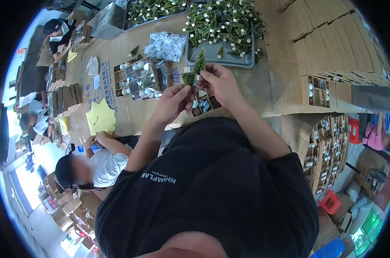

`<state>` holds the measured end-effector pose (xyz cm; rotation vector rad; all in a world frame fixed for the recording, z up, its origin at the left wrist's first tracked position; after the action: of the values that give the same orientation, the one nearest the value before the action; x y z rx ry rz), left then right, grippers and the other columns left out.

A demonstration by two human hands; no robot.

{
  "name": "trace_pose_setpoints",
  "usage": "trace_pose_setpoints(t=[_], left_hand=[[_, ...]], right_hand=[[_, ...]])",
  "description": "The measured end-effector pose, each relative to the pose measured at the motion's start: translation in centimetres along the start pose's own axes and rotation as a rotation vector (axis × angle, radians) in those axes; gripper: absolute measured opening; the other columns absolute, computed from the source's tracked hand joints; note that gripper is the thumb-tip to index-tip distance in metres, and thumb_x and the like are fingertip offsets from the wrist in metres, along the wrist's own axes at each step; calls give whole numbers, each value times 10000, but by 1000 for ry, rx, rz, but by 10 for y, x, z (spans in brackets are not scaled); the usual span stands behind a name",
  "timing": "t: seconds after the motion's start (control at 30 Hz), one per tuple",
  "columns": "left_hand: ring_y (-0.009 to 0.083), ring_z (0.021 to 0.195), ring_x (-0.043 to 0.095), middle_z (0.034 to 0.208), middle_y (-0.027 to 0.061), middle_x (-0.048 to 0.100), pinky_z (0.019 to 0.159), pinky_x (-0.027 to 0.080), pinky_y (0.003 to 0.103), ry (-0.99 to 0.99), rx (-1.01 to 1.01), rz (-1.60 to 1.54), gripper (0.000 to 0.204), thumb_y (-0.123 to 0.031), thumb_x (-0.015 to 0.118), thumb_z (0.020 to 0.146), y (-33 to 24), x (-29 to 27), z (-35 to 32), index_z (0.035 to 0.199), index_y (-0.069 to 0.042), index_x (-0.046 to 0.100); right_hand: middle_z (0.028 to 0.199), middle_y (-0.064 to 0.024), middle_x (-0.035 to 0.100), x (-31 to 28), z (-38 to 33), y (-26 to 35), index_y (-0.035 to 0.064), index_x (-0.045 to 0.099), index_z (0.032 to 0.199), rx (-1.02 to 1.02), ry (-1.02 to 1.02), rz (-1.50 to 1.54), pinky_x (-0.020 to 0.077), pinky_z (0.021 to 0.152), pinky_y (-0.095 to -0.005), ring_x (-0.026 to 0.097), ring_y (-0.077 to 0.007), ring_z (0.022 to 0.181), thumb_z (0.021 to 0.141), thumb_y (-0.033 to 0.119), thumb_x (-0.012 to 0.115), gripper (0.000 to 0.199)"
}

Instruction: Packing small artificial plants and decorative items into a wooden display box.

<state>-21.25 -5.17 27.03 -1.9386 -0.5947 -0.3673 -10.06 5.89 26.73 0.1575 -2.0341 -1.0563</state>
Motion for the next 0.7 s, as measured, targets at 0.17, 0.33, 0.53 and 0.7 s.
trace_pose_setpoints(t=[0.17, 0.33, 0.53, 0.7], left_hand=[[82, 554, 447, 756, 16, 508, 480, 410, 244, -27, 7, -83, 233, -195, 498, 995, -5, 2, 3, 1066, 14, 571], [76, 564, 434, 757, 10, 500, 496, 398, 235, 34, -19, -100, 212, -183, 504, 991, -15, 10, -1, 1086, 0, 553], [68, 575, 413, 766, 10, 489, 516, 373, 221, 204, -242, -362, 228, -203, 521, 983, -11, 6, -5, 1081, 2, 531], [49, 542, 383, 745, -7, 443, 489, 343, 216, 376, -341, -664, 302, -243, 471, 1004, -13, 11, -9, 1118, 33, 520]], right_hand=[[976, -56, 610, 2, 1, 11, -9, 556, 1149, -79, 21, -44, 512, 723, -285, 598, -132, 822, 942, 52, 547, 215], [1039, -65, 620, 5, 5, 21, -17, 554, 1174, -130, 35, -173, 506, 765, -275, 600, -125, 877, 940, 32, 540, 240], [1029, -59, 624, 17, -3, 36, 28, 592, 1160, -302, 118, -486, 491, 785, -276, 600, -141, 887, 914, -33, 523, 263], [997, -109, 563, 35, -25, 58, 81, 646, 1052, -854, 245, -1147, 479, 765, -325, 578, -278, 901, 731, -126, 550, 394]])
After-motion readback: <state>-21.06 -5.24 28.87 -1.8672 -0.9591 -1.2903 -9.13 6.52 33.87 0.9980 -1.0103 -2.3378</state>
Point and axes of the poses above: each hand's wrist, its own z-axis towards the middle knuckle, its own x-axis out of the palm, y = z × x, the point moved 5 cm from there along z, towards the middle knuckle
